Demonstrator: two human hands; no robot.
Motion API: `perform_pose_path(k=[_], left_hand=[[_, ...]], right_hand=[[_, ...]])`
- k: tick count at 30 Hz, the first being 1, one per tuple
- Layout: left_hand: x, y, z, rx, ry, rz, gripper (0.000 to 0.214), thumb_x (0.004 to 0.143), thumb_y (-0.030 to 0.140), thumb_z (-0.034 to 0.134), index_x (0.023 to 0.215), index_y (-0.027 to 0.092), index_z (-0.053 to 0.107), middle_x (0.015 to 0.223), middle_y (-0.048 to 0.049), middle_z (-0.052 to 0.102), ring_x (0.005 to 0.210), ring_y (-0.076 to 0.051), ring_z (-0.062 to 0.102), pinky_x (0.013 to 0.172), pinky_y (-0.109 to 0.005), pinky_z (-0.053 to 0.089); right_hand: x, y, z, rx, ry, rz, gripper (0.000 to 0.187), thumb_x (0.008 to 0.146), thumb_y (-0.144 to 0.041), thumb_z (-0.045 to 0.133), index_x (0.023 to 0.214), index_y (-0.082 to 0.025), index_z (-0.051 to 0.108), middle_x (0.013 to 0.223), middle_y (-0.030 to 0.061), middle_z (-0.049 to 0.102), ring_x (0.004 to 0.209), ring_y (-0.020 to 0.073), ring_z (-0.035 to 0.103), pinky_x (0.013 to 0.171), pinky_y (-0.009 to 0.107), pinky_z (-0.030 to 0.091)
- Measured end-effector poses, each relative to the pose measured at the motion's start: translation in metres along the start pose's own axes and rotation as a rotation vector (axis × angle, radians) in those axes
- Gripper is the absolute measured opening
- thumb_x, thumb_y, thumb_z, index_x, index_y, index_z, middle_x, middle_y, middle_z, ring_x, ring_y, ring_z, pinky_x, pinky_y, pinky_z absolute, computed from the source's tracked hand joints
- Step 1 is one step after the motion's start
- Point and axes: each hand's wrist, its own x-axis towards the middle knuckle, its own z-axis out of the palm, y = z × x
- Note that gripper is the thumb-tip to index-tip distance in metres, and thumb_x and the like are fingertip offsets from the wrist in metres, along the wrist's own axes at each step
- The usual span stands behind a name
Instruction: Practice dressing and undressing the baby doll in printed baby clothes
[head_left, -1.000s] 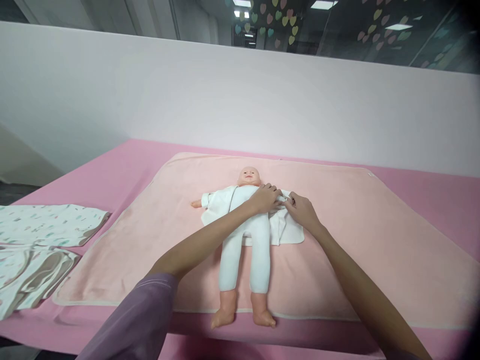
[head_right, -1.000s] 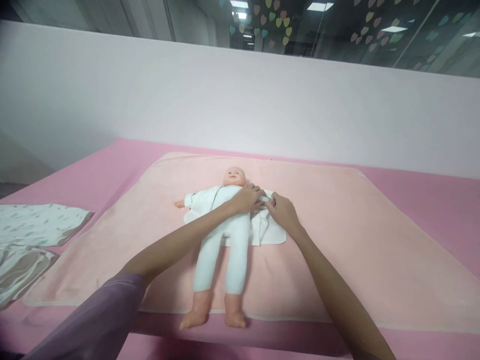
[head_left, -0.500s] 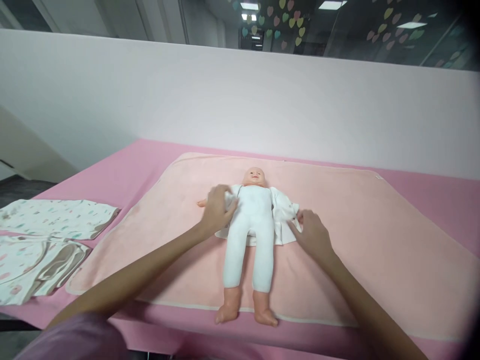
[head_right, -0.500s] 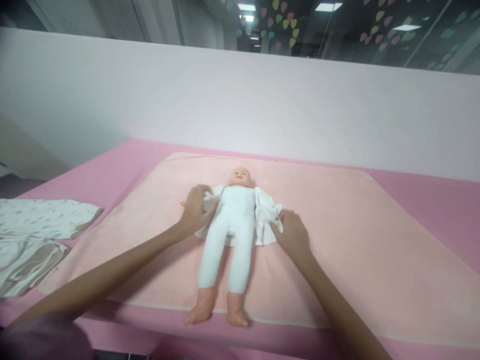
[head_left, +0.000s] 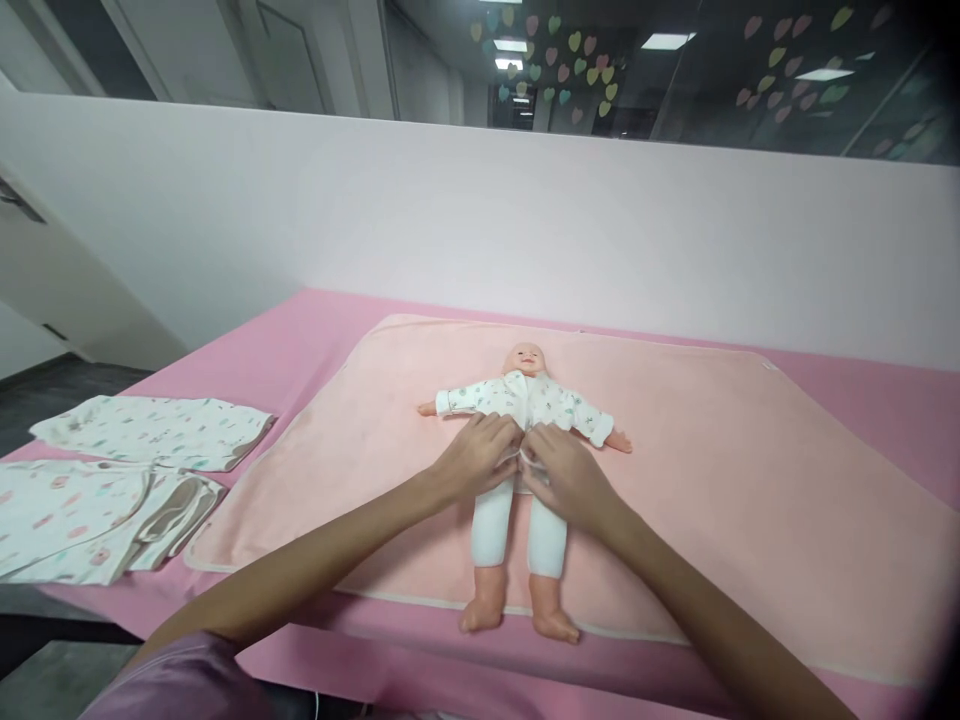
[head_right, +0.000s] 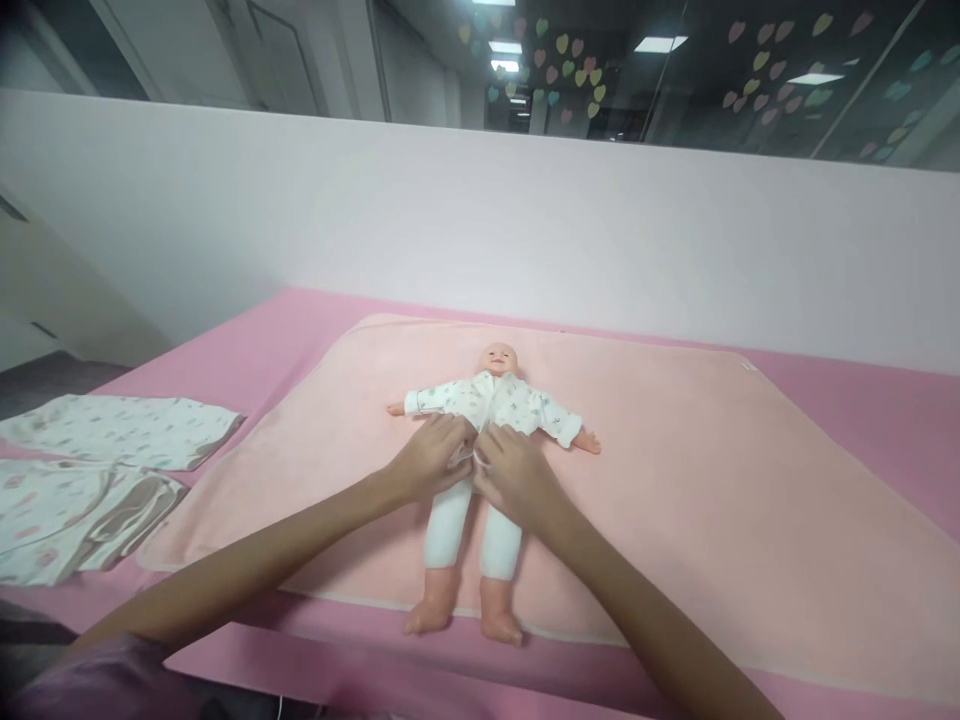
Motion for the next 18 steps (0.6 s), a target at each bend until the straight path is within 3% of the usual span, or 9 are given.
perform_pose_path(k=[2,6,11,15,18], left_hand=[[-0.024,-0.003,-0.002,0.020,-0.017,0.010,0.019,0.089,0.028,0.057,0.107,0.025,0.055,0.115,-0.0097,0.066,0.103,-0.027,0.061,0.092,-0.042,0.046],[-0.065,-0.024,-0.002,-0.028,0.001,-0.236,0.024,0.091,0.032,0.057,0.113,0.027,0.050,0.102,-0.0060,0.063,0.091,-0.026,0.061,0.079,-0.039,0.048],[-0.057,-0.012,0.017,-0.111,-0.023,-0.299,0.014,0.092,0.021,0.046,0.105,0.025,0.049,0.090,-0.0008,0.062,0.075,-0.020,0.056,0.072,-0.035,0.044],[-0.062,-0.009,0.006,-0.102,-0.033,-0.182,0.017,0.090,0.023,0.051,0.106,0.025,0.049,0.090,-0.0001,0.063,0.076,-0.020,0.057,0.075,-0.035,0.045],[-0.075,-0.037,-0.019,-0.044,-0.051,-0.062,0.022,0.091,0.029,0.056,0.112,0.024,0.052,0.104,-0.0052,0.066,0.092,-0.023,0.061,0.086,-0.039,0.048]], right_hand=[[-0.024,-0.001,0.010,-0.005,-0.022,-0.008,0.007,0.097,-0.026,0.055,0.104,-0.027,0.056,0.102,0.0087,0.063,0.095,0.0297,0.060,0.084,0.045,0.050],[-0.076,0.026,0.025,0.180,0.108,0.264,0.019,0.100,-0.039,0.058,0.117,-0.031,0.054,0.110,0.0095,0.064,0.102,0.0322,0.064,0.087,0.050,0.055],[-0.080,0.033,0.032,0.279,0.009,0.384,0.017,0.107,-0.044,0.046,0.109,-0.028,0.052,0.096,0.0047,0.064,0.085,0.0257,0.064,0.078,0.044,0.055],[-0.084,0.039,0.012,0.216,-0.057,0.276,0.019,0.107,-0.044,0.048,0.106,-0.027,0.057,0.096,0.0054,0.065,0.085,0.0251,0.064,0.078,0.042,0.055],[-0.096,0.064,-0.008,0.123,-0.045,0.141,0.018,0.106,-0.040,0.051,0.113,-0.028,0.061,0.108,0.0088,0.069,0.101,0.0281,0.066,0.091,0.047,0.054]])
